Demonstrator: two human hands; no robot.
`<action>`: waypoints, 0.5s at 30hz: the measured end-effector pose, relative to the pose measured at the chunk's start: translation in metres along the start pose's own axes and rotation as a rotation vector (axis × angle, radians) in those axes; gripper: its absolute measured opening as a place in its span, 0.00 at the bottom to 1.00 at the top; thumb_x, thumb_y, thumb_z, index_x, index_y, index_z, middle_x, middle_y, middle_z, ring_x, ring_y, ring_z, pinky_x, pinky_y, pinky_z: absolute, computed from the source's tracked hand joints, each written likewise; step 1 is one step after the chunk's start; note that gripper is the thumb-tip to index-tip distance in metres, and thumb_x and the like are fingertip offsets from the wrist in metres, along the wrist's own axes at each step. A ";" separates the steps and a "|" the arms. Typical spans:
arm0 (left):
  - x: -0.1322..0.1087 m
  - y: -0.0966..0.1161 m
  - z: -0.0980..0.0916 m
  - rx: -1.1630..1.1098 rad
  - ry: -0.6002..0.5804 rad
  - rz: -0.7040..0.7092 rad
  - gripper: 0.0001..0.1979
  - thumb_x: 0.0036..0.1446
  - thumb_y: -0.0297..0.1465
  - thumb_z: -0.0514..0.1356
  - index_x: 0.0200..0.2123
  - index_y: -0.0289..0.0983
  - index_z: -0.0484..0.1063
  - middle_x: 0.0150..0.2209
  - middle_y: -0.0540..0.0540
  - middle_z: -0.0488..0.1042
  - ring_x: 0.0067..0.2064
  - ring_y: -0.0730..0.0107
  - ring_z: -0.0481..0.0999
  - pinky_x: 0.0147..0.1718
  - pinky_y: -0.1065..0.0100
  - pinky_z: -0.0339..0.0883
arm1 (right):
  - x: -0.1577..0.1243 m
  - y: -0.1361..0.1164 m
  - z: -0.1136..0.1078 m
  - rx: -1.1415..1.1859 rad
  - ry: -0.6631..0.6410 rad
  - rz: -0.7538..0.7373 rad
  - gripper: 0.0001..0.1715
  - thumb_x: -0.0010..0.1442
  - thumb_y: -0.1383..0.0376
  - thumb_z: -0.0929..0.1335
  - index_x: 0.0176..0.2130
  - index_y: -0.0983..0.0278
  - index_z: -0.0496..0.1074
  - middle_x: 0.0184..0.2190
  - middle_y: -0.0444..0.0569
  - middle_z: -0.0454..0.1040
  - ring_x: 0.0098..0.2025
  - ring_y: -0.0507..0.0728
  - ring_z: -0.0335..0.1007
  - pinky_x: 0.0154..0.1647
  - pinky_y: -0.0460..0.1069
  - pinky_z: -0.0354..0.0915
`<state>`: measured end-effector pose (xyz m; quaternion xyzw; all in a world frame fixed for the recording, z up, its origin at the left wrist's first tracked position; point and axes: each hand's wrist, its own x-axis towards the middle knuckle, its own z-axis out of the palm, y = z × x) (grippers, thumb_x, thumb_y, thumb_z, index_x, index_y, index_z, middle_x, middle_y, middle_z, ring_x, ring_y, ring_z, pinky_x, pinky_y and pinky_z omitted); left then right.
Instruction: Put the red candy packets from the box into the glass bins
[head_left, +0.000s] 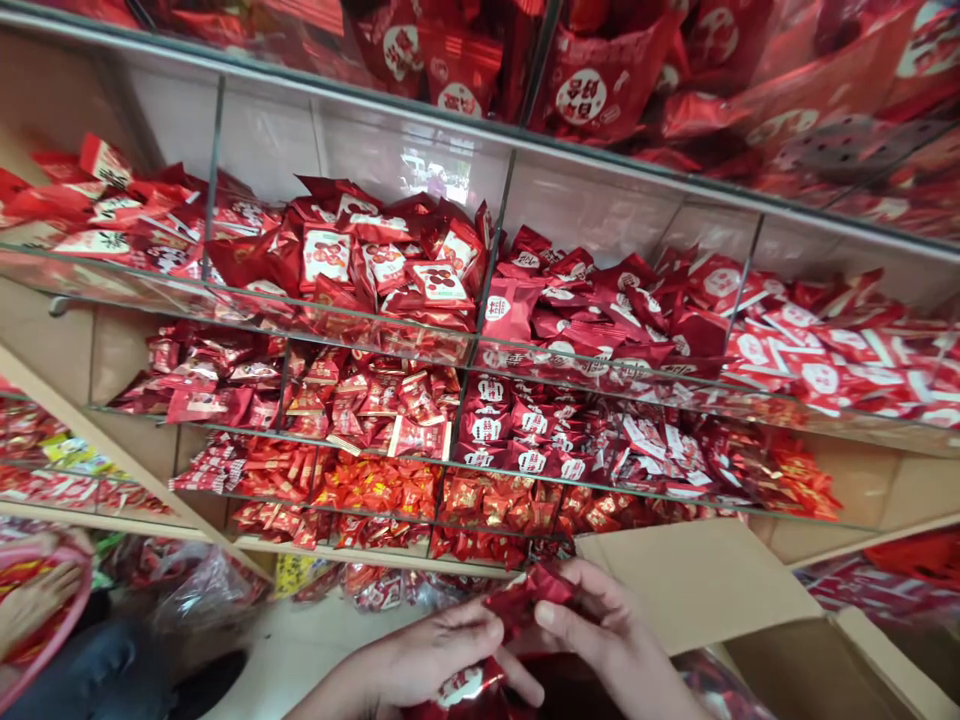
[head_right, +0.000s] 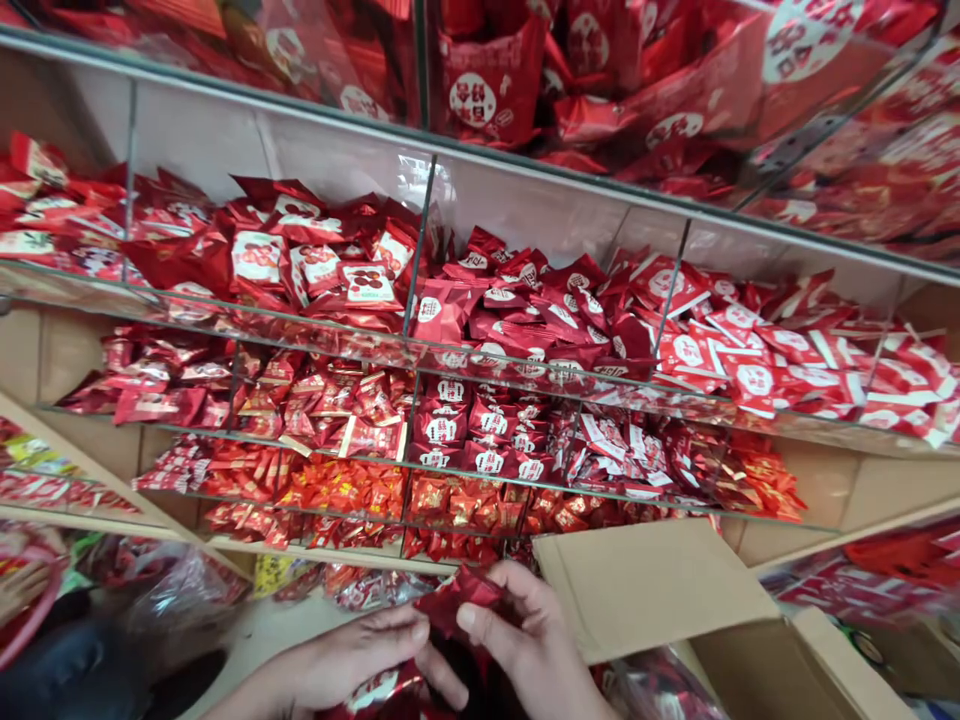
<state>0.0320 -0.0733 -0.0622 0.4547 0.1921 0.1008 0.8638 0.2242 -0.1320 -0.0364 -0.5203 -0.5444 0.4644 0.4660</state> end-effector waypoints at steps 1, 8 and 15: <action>0.000 0.000 -0.001 0.029 -0.005 0.000 0.19 0.59 0.39 0.50 0.52 0.39 0.64 0.41 0.42 0.78 0.46 0.64 0.74 0.46 0.62 0.61 | -0.001 -0.001 -0.001 -0.145 0.043 -0.182 0.04 0.57 0.66 0.67 0.36 0.62 0.70 0.34 0.47 0.73 0.35 0.52 0.70 0.35 0.45 0.68; -0.001 0.002 -0.004 0.230 0.168 -0.061 0.25 0.55 0.46 0.52 0.50 0.38 0.67 0.51 0.44 0.71 0.53 0.63 0.67 0.54 0.63 0.54 | -0.011 0.006 0.001 -0.835 -0.152 -0.713 0.19 0.62 0.69 0.61 0.52 0.60 0.63 0.44 0.50 0.72 0.51 0.54 0.64 0.49 0.44 0.64; -0.001 0.006 -0.001 0.106 0.141 -0.115 0.20 0.53 0.41 0.57 0.48 0.40 0.69 0.46 0.46 0.75 0.49 0.61 0.72 0.50 0.62 0.60 | -0.012 0.008 0.001 -0.430 0.046 -0.372 0.19 0.60 0.69 0.61 0.51 0.55 0.61 0.46 0.51 0.69 0.49 0.57 0.65 0.48 0.52 0.64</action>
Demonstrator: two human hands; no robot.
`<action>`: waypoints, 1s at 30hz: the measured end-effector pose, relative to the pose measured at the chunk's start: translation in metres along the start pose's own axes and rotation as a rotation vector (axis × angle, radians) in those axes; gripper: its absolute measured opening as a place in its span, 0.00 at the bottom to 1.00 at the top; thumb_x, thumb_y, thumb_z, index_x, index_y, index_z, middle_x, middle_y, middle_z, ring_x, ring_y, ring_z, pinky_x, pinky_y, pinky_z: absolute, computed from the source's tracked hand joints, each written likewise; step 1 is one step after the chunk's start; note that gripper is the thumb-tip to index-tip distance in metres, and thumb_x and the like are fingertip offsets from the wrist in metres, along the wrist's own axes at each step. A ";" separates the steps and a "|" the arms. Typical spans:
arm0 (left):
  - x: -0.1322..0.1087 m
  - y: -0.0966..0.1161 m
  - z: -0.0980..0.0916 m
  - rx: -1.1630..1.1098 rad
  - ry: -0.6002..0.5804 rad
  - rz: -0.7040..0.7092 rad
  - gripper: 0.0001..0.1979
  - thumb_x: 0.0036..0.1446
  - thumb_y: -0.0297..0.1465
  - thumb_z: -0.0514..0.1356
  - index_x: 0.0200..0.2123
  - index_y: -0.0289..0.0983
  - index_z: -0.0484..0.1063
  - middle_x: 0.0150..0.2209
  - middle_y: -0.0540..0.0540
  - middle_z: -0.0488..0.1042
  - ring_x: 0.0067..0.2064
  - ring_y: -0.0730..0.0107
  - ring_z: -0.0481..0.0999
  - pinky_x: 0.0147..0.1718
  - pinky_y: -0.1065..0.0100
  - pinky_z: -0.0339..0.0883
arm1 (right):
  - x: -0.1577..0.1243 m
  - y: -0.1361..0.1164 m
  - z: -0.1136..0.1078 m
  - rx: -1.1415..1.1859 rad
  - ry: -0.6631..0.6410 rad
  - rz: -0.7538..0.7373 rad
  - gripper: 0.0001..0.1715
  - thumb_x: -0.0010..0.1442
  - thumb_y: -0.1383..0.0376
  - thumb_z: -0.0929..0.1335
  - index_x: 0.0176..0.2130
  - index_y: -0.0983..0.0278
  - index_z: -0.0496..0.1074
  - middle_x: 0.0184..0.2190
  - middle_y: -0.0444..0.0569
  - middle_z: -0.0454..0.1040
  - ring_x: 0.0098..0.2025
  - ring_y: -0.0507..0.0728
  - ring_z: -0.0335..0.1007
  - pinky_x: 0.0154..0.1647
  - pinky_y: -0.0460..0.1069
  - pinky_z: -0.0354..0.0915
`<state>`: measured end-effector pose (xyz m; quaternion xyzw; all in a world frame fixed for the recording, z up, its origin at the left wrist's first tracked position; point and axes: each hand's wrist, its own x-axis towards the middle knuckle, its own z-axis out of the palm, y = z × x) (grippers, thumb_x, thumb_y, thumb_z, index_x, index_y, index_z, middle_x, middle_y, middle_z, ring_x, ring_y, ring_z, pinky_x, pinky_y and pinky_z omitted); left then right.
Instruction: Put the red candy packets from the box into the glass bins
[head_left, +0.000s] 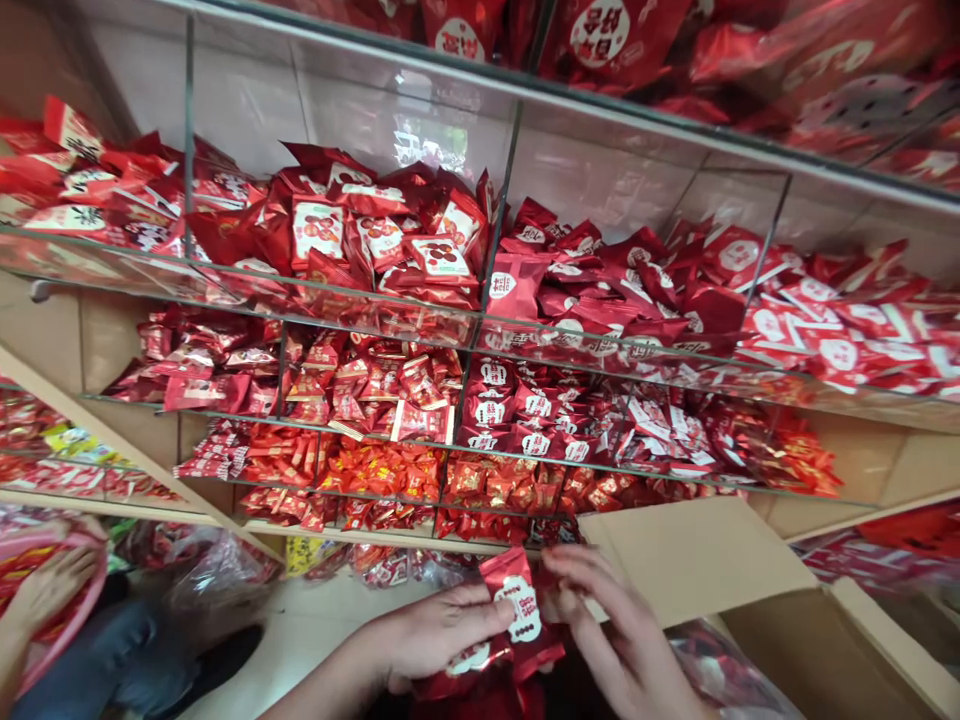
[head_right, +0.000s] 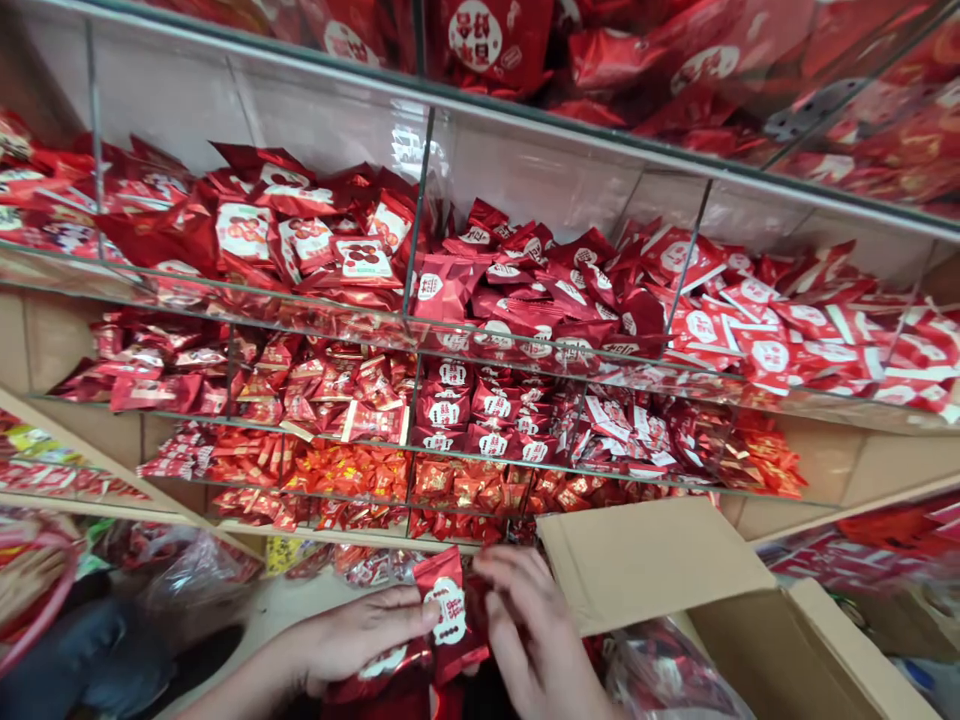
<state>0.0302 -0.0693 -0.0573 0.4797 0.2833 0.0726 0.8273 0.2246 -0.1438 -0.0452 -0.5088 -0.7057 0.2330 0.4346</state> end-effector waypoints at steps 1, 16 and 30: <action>0.000 0.001 0.001 -0.015 -0.013 -0.012 0.20 0.52 0.41 0.58 0.48 0.40 0.69 0.45 0.46 0.75 0.48 0.60 0.72 0.50 0.61 0.60 | 0.003 0.000 0.001 0.095 -0.008 0.134 0.21 0.60 0.68 0.62 0.53 0.56 0.59 0.44 0.51 0.69 0.47 0.56 0.66 0.46 0.52 0.65; 0.008 0.004 0.007 -0.118 -0.211 0.071 0.19 0.59 0.38 0.50 0.50 0.35 0.66 0.38 0.42 0.79 0.44 0.62 0.75 0.50 0.58 0.57 | 0.023 0.004 -0.003 0.807 -0.091 0.729 0.26 0.48 0.59 0.73 0.43 0.62 0.60 0.35 0.45 0.72 0.33 0.51 0.67 0.34 0.47 0.64; 0.012 0.001 0.005 -0.009 -0.126 0.086 0.20 0.59 0.40 0.49 0.48 0.33 0.67 0.39 0.40 0.78 0.45 0.61 0.74 0.50 0.57 0.57 | 0.029 0.003 -0.009 0.587 -0.195 0.443 0.20 0.56 0.61 0.66 0.48 0.61 0.61 0.43 0.49 0.71 0.47 0.57 0.66 0.48 0.53 0.62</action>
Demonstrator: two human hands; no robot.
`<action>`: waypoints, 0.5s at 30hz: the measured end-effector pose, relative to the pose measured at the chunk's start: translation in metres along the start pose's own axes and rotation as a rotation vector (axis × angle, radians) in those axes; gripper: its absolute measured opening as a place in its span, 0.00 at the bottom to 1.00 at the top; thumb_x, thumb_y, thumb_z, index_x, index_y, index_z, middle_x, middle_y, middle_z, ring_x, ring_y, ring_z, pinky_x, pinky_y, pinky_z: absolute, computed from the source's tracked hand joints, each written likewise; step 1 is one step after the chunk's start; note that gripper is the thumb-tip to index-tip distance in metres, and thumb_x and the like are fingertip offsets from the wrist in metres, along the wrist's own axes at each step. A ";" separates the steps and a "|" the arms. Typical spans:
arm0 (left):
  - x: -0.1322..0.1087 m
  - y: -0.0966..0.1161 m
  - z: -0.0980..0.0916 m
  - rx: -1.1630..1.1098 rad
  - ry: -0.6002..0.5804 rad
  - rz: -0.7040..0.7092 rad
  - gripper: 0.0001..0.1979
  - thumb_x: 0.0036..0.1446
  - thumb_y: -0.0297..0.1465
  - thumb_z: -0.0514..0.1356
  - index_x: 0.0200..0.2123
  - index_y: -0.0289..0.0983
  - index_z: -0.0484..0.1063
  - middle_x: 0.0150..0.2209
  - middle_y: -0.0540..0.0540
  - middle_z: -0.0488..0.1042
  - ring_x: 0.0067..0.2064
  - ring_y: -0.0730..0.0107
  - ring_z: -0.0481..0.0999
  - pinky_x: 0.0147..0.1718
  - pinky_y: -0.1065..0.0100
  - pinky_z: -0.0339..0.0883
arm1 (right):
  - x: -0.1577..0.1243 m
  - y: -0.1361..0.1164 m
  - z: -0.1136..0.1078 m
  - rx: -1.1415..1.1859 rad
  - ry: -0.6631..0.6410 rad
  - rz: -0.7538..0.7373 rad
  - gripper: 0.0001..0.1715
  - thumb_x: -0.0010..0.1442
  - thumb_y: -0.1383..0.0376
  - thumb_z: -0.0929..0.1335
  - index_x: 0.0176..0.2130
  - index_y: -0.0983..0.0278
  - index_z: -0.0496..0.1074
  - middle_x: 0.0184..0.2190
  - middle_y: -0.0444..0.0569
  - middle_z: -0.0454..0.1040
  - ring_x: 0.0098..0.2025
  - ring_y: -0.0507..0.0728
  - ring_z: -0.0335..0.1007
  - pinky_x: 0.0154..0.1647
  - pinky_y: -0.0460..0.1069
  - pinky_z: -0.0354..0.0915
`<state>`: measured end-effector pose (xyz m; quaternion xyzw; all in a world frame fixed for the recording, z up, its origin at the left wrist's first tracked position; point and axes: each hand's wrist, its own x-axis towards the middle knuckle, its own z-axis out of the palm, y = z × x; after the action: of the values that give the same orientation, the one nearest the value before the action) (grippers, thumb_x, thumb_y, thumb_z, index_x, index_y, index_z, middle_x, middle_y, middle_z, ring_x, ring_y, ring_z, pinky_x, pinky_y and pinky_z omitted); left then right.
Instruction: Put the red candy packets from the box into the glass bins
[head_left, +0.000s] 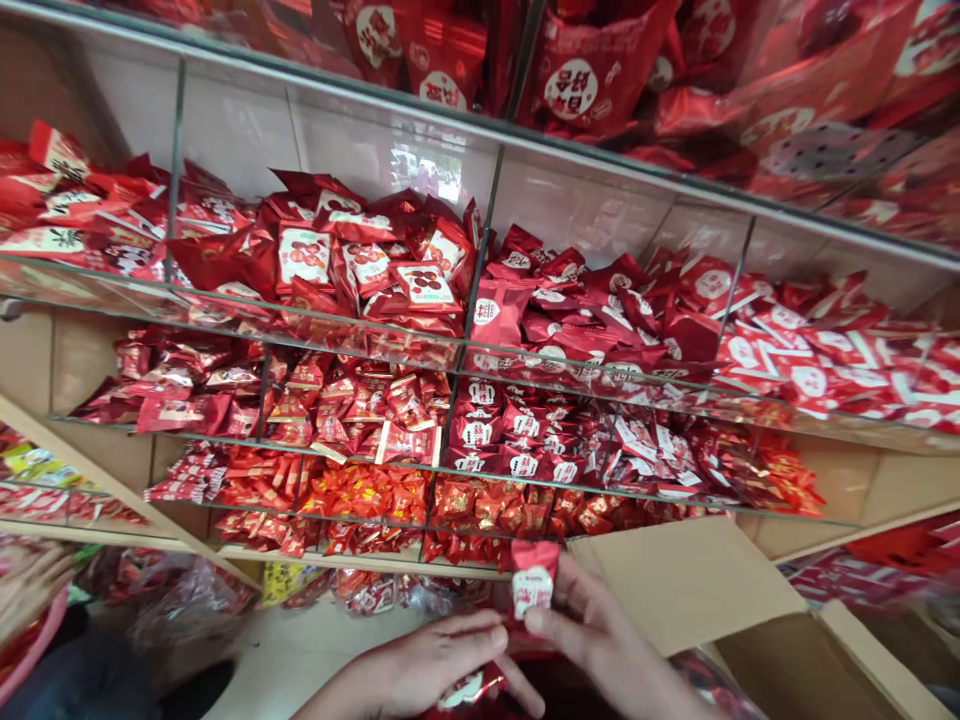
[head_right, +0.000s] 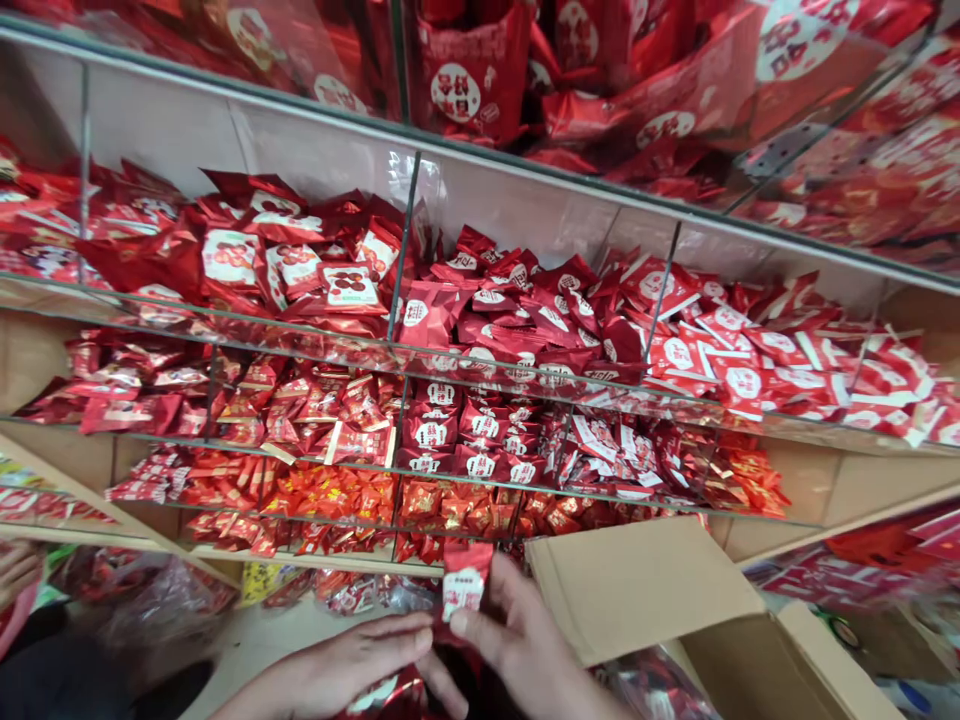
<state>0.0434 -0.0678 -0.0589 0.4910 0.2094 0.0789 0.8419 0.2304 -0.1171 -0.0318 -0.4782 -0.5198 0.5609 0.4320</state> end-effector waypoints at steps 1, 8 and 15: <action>0.000 0.001 0.000 0.021 0.004 0.000 0.20 0.60 0.40 0.48 0.47 0.34 0.67 0.39 0.40 0.78 0.44 0.62 0.74 0.50 0.58 0.58 | 0.008 -0.008 -0.010 -0.118 0.054 -0.034 0.21 0.56 0.62 0.66 0.49 0.61 0.59 0.43 0.51 0.70 0.47 0.58 0.66 0.47 0.53 0.63; 0.000 0.003 0.001 0.104 0.014 0.019 0.21 0.59 0.42 0.47 0.47 0.33 0.67 0.40 0.39 0.78 0.45 0.60 0.74 0.49 0.59 0.58 | 0.092 -0.071 -0.081 -1.804 0.430 -0.065 0.19 0.58 0.77 0.57 0.47 0.73 0.66 0.40 0.62 0.70 0.42 0.63 0.69 0.42 0.54 0.63; -0.005 -0.002 -0.004 0.099 0.082 0.041 0.23 0.58 0.43 0.48 0.47 0.32 0.66 0.40 0.37 0.78 0.44 0.59 0.74 0.48 0.59 0.58 | 0.131 -0.068 -0.083 -1.981 0.358 -0.108 0.21 0.56 0.78 0.57 0.48 0.72 0.67 0.43 0.66 0.71 0.42 0.66 0.69 0.44 0.57 0.61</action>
<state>0.0365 -0.0672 -0.0609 0.5326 0.2372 0.1058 0.8056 0.2895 0.0319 0.0248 -0.6749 -0.7002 -0.2241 -0.0636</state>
